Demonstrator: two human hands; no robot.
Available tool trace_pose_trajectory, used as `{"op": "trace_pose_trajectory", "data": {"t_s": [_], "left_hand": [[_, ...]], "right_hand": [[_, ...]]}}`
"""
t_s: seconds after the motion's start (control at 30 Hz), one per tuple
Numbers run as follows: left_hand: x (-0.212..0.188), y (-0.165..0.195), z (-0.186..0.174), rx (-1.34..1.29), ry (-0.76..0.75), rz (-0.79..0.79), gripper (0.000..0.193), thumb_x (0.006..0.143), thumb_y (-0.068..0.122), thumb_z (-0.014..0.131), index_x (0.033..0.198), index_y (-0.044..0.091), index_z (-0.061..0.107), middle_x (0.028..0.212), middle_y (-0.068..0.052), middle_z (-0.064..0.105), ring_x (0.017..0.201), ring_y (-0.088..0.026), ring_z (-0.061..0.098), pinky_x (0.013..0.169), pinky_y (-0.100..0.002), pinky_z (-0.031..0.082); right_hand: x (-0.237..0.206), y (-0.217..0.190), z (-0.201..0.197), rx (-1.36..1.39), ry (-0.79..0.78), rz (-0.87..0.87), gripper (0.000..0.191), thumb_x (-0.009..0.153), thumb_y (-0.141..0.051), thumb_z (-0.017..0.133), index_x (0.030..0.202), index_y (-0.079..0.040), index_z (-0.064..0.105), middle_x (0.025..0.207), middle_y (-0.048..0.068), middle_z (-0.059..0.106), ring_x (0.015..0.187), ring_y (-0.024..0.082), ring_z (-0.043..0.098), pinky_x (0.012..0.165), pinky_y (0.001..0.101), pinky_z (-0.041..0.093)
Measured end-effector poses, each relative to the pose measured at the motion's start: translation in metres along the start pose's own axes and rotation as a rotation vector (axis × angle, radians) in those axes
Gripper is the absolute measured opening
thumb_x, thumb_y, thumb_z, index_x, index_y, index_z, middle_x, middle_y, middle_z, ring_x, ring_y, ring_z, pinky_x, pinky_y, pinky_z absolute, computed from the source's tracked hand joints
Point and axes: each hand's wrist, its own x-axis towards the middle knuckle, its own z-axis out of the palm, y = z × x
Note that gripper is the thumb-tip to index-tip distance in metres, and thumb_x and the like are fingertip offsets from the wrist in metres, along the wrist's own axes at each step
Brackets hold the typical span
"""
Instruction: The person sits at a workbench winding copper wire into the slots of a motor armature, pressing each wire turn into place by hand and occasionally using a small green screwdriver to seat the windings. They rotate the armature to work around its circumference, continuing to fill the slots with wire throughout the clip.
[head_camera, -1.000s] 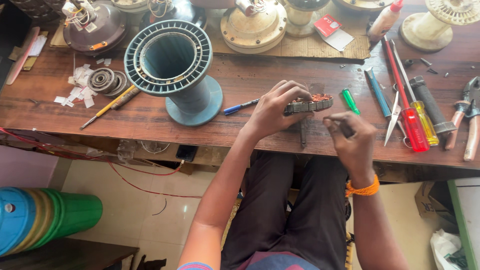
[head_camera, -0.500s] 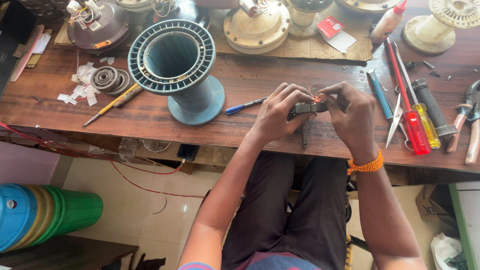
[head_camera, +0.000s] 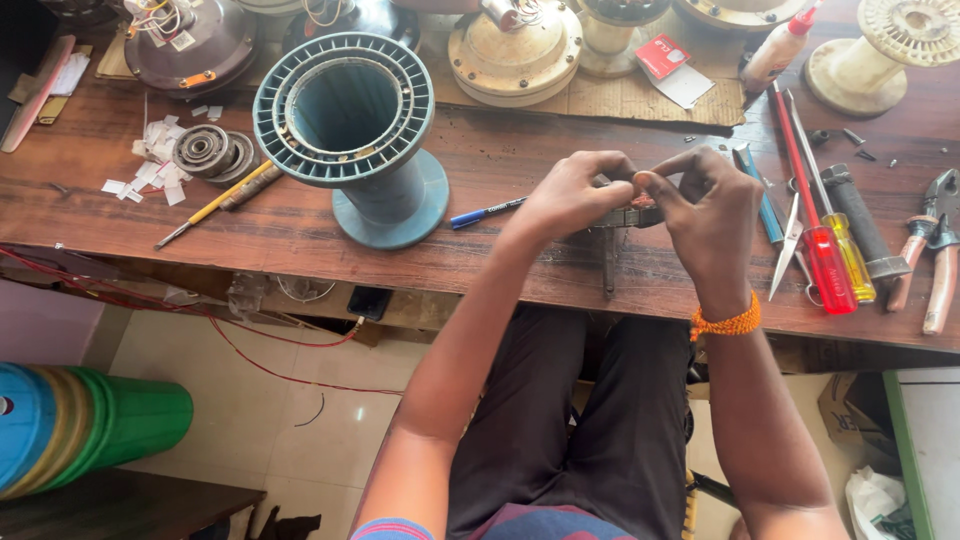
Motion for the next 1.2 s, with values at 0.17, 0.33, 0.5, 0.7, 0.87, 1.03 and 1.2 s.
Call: {"op": "trace_pose_trajectory", "data": {"t_s": [0.17,0.33,0.5,0.7,0.87,1.03,1.2], "left_hand": [[-0.012,-0.022,-0.031,-0.300,-0.288,0.198,0.021,0.096,0.021,0.064,0.106,0.003,0.066,0.094,0.001,0.062,0.088,-0.008,0.055,0.077,-0.027,0.048],[-0.012,-0.030,-0.039,-0.282,-0.327,0.275,0.022,0.092,0.018,0.062,0.109,0.003,0.065,0.102,0.001,0.063,0.098,-0.009,0.057,0.089,-0.027,0.051],[-0.026,-0.019,-0.037,-0.242,-0.266,0.305,0.035,0.094,0.024,0.074,0.121,0.005,0.063,0.112,-0.002,0.066,0.106,-0.012,0.063,0.096,-0.031,0.054],[-0.045,0.004,-0.022,0.065,-0.057,0.487,0.053,0.085,0.021,0.085,0.129,0.008,0.060,0.124,-0.006,0.066,0.115,-0.020,0.067,0.098,-0.035,0.058],[-0.052,0.011,-0.001,0.225,0.158,0.474,0.045,0.081,0.016,0.084,0.122,0.012,0.065,0.119,-0.005,0.066,0.117,-0.026,0.066,0.100,-0.039,0.055],[-0.052,0.004,0.010,0.260,0.276,0.485,0.034,0.081,0.012,0.084,0.112,0.012,0.068,0.115,-0.005,0.066,0.116,-0.028,0.063,0.098,-0.041,0.052],[-0.054,0.000,0.019,0.276,0.355,0.524,0.032,0.081,0.012,0.084,0.109,0.011,0.068,0.113,-0.005,0.066,0.112,-0.028,0.063,0.096,-0.041,0.052]], "right_hand": [[-0.023,-0.013,-0.006,0.148,-0.125,-0.121,0.013,0.096,-0.011,0.080,0.101,-0.003,0.072,0.075,-0.002,0.066,0.065,0.003,0.056,0.058,0.0255,0.044],[-0.046,-0.018,0.005,0.067,-0.104,-0.033,0.011,0.094,-0.012,0.080,0.099,-0.004,0.074,0.058,0.001,0.054,0.052,0.007,0.043,0.050,0.0290,0.033],[-0.059,-0.003,0.020,0.114,-0.111,-0.053,0.004,0.095,-0.006,0.075,0.097,-0.004,0.074,0.058,0.001,0.054,0.052,0.006,0.042,0.050,0.0288,0.032],[-0.080,0.018,0.034,0.413,-0.044,-0.086,0.007,0.100,0.001,0.065,0.106,-0.001,0.069,0.088,0.003,0.070,0.080,0.004,0.062,0.069,0.0246,0.049],[-0.084,0.029,0.023,0.208,-0.037,-0.026,0.008,0.092,0.001,0.076,0.099,0.000,0.074,0.079,0.005,0.068,0.065,0.009,0.055,0.059,0.0253,0.041],[-0.065,0.029,-0.010,0.154,0.000,-0.107,0.011,0.095,0.000,0.076,0.106,-0.001,0.074,0.093,0.006,0.072,0.075,0.008,0.064,0.067,0.0238,0.047],[-0.044,0.006,-0.021,0.185,-0.011,-0.095,0.007,0.099,-0.002,0.077,0.105,-0.001,0.074,0.090,0.006,0.075,0.078,0.007,0.067,0.068,0.0235,0.050]]}}
